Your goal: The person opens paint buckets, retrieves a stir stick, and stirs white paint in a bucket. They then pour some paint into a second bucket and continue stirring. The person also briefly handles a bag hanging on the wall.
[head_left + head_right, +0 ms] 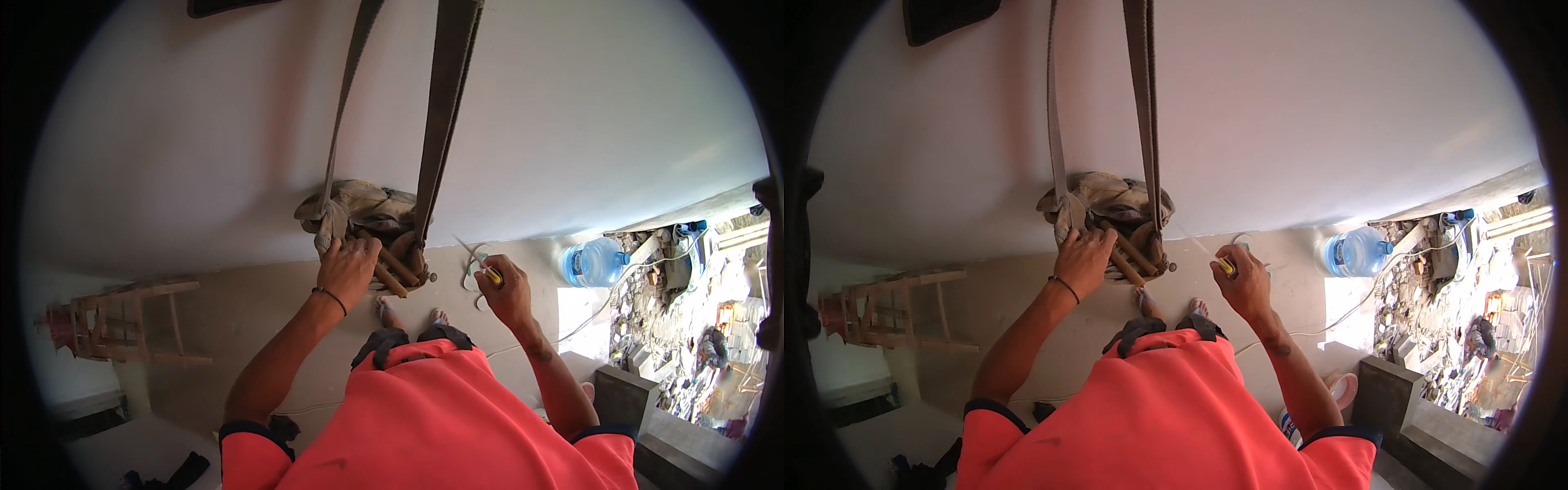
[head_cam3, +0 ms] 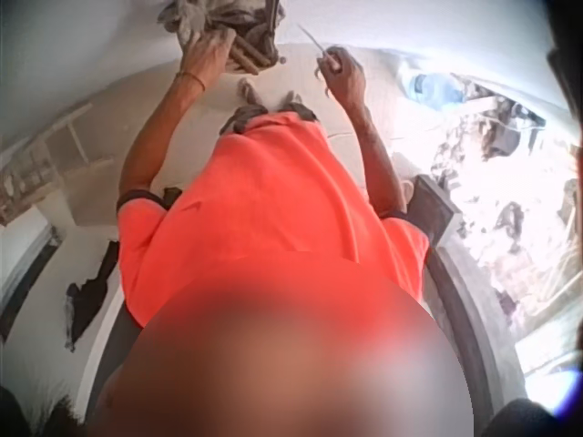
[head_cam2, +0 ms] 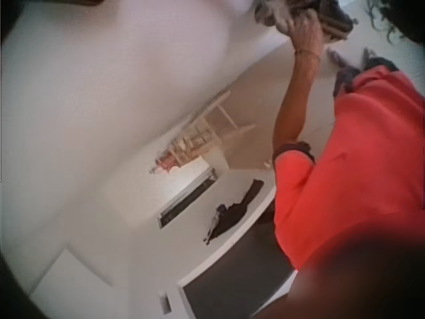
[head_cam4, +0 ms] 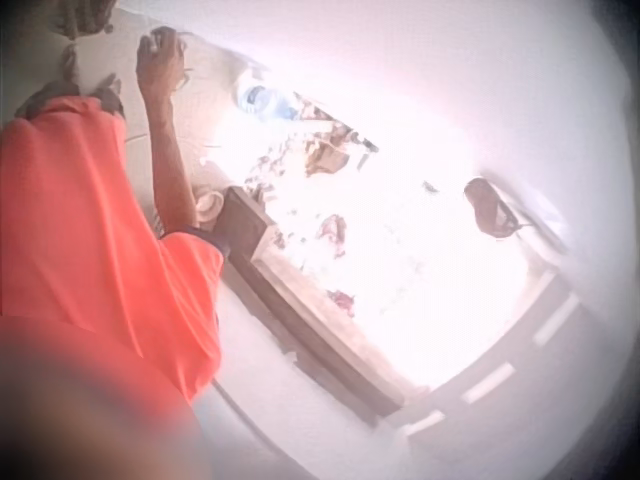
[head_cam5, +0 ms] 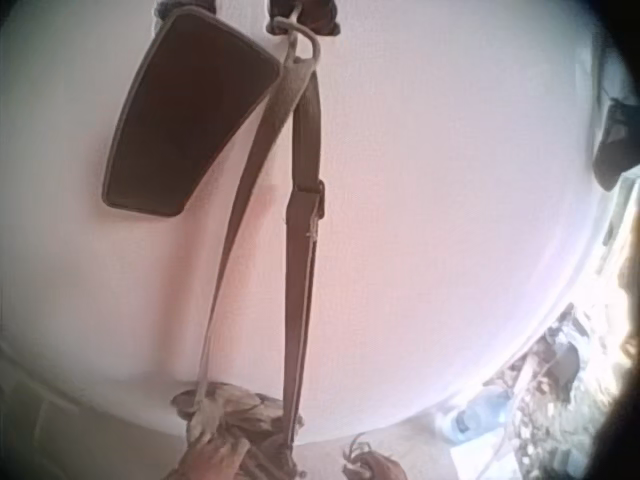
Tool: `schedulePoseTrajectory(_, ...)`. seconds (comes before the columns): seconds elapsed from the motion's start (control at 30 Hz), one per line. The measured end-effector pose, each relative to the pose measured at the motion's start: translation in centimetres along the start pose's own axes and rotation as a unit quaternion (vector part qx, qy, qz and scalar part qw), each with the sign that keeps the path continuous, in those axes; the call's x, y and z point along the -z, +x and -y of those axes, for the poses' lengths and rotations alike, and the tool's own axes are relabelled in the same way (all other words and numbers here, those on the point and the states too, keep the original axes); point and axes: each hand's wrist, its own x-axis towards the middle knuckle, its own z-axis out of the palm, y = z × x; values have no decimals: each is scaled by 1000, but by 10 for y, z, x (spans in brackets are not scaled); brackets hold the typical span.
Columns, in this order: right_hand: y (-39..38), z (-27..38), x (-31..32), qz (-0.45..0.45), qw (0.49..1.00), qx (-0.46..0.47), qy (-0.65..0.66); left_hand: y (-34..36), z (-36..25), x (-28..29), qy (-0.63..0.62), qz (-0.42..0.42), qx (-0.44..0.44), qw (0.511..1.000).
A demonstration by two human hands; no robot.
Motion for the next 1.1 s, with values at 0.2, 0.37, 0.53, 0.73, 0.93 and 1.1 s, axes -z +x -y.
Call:
schedulePoseTrajectory(0.2,14,21,-80,-56,988,-80,122,29,7,5,75,1,-226,971)
schedulePoseTrajectory(0.37,45,35,-94,-10,968,-187,167,60,9,9,94,134,-290,943)
schedulePoseTrajectory(0.53,68,28,-97,-53,993,-106,16,61,5,22,69,68,-286,953)
schedulePoseTrajectory(0.73,86,16,-111,-33,989,-146,12,56,7,40,-41,57,-201,977)
schedulePoseTrajectory(0.93,48,-2,-95,-45,906,-247,341,71,19,39,-62,33,-69,995)
schedulePoseTrajectory(1.1,27,10,-91,-76,906,-220,354,83,8,30,23,203,-132,970)
